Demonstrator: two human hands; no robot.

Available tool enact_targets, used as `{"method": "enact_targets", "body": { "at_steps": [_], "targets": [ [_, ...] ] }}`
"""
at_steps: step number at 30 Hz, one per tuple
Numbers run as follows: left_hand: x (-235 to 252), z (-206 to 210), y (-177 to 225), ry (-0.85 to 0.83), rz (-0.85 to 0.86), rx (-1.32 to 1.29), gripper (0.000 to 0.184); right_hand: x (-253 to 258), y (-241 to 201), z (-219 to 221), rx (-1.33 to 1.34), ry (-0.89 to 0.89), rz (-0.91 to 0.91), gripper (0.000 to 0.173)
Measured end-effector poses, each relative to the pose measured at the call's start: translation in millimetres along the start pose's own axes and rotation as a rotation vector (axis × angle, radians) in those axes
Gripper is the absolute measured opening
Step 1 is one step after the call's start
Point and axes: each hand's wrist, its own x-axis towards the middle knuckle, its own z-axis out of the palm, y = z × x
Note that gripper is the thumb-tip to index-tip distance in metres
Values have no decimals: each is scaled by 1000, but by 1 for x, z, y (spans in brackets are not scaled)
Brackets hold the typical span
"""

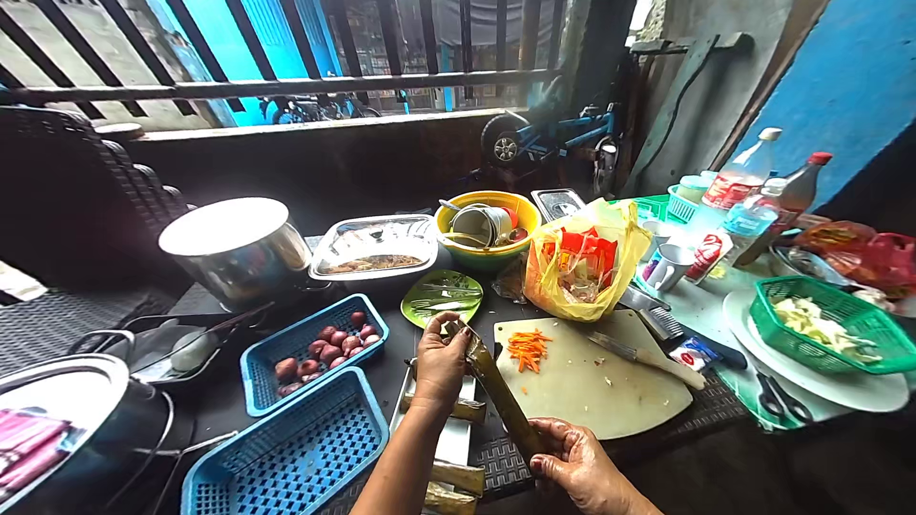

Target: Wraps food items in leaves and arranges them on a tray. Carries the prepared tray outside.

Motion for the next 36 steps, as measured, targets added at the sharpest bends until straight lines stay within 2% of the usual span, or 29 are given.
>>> {"method": "enact_targets", "body": {
  "at_steps": [1,3,6,11,12,16,18,20,24,28,30,33,36],
  "targets": [
    [0,-1,0,-17,-34,14,30,0,1,0,5,6,-11,39],
    [-2,-1,-1,-49,-134,56,17,2,3,2,8,25,-41,40],
    [-4,-2,-7,-68,-277,95,43,7,-3,6,0,50,-44,41],
    [-5,-14,-20,-97,-334,36,70,17,-12,7,-42,58,44,38],
    [-5,-18,-20,-129,-333,74,69,19,-14,7,-57,59,63,38],
    [1,-38,-14,-193,-272,485,41,27,-22,2,-134,10,114,36],
    [6,-46,-15,-192,-232,568,40,31,-24,1,-147,-20,122,36],
    [7,-48,-16,-185,-230,542,45,35,-24,2,-161,-38,134,35],
    [15,-56,-29,-192,-375,381,54,53,-18,8,-156,-62,178,34],
    [41,-73,-40,-104,-640,277,44,88,3,10,-187,-47,226,38],
    [56,-79,-44,-48,-727,251,40,107,14,10,-180,-25,258,35],
    [68,-80,-50,1,-780,293,35,128,26,9,-198,-10,308,28],
    [75,-80,-59,-19,-813,497,29,143,36,7,-247,-32,354,26]
  ]
}}
